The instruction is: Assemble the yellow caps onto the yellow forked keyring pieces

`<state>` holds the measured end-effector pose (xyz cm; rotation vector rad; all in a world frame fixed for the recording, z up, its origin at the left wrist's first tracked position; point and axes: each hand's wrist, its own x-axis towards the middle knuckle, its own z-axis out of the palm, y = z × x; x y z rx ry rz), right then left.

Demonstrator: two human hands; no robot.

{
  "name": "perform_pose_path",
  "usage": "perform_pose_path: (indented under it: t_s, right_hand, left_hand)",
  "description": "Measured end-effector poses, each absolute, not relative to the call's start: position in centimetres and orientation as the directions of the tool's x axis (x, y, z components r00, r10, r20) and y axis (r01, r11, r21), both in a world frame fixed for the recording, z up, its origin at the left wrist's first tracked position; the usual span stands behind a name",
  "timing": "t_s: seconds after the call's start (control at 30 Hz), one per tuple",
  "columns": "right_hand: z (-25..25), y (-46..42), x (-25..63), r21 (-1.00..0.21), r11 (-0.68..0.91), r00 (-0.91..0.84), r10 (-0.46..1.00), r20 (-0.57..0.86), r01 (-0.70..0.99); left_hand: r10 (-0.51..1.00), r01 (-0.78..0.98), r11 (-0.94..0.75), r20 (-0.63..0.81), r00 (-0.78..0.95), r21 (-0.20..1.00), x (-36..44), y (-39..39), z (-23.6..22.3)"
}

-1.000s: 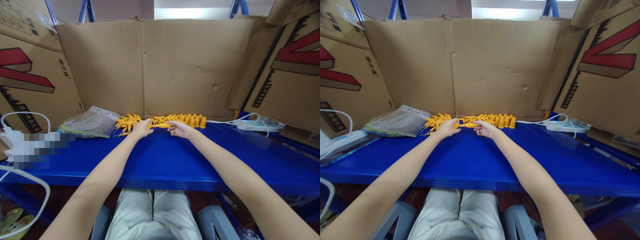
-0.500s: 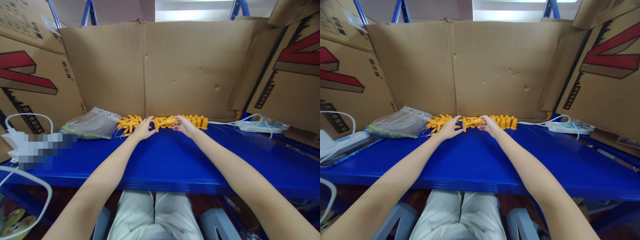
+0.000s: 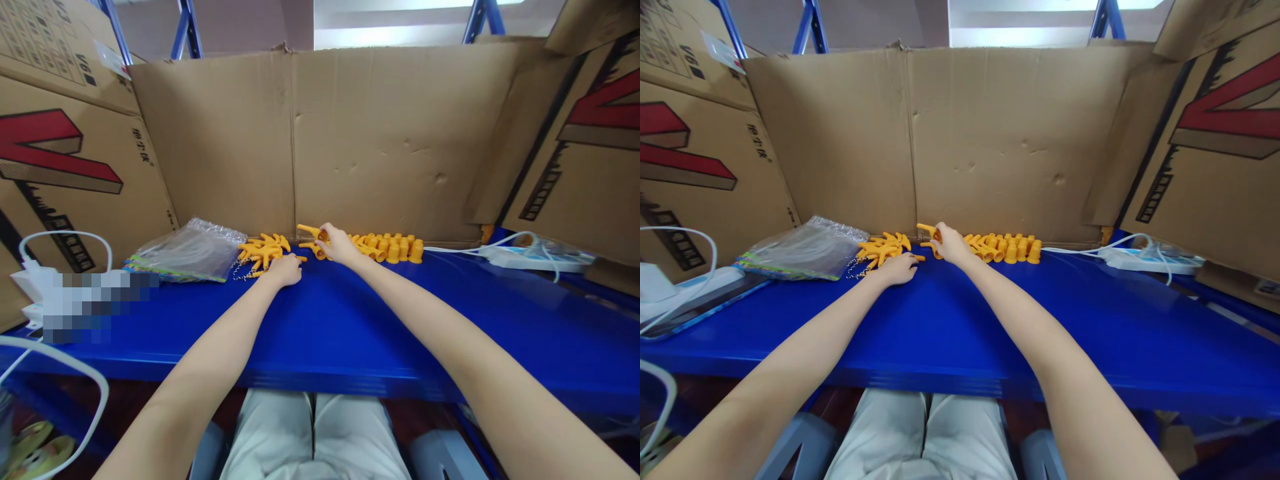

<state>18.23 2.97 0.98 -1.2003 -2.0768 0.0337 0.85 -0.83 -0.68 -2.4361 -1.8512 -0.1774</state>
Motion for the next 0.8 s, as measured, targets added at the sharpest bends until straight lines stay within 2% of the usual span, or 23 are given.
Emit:
perform_pose_path:
  t_s: [0.13,0.3,0.6,0.8]
  right_hand:
    - [0.5,3.3,16.6,-0.038,0.598,-0.520,0.725,0.451,0.801]
    - [-1.1,3.6,15.8,0.150,0.558,-0.573,0.748,0.334,0.816]
    - [-1.7,3.3,15.4,0.201,0.415,-0.459,0.834,0.306,0.887]
    - [-1.4,3.0,14.5,0.218,0.360,-0.413,0.862,0.294,0.907]
  left_hand:
    - [0.948,0.959,-0.284,0.146,0.282,-0.013,0.9,-1.0,-0.6]
    - [0.949,0.958,-0.281,0.133,0.286,-0.056,1.0,-1.1,-0.5]
    - [0.948,0.958,-0.266,0.150,0.280,-0.105,1.1,-1.1,-0.4]
    - [0.956,0.974,-0.223,0.188,0.224,-0.028,1.4,-0.9,-0.5]
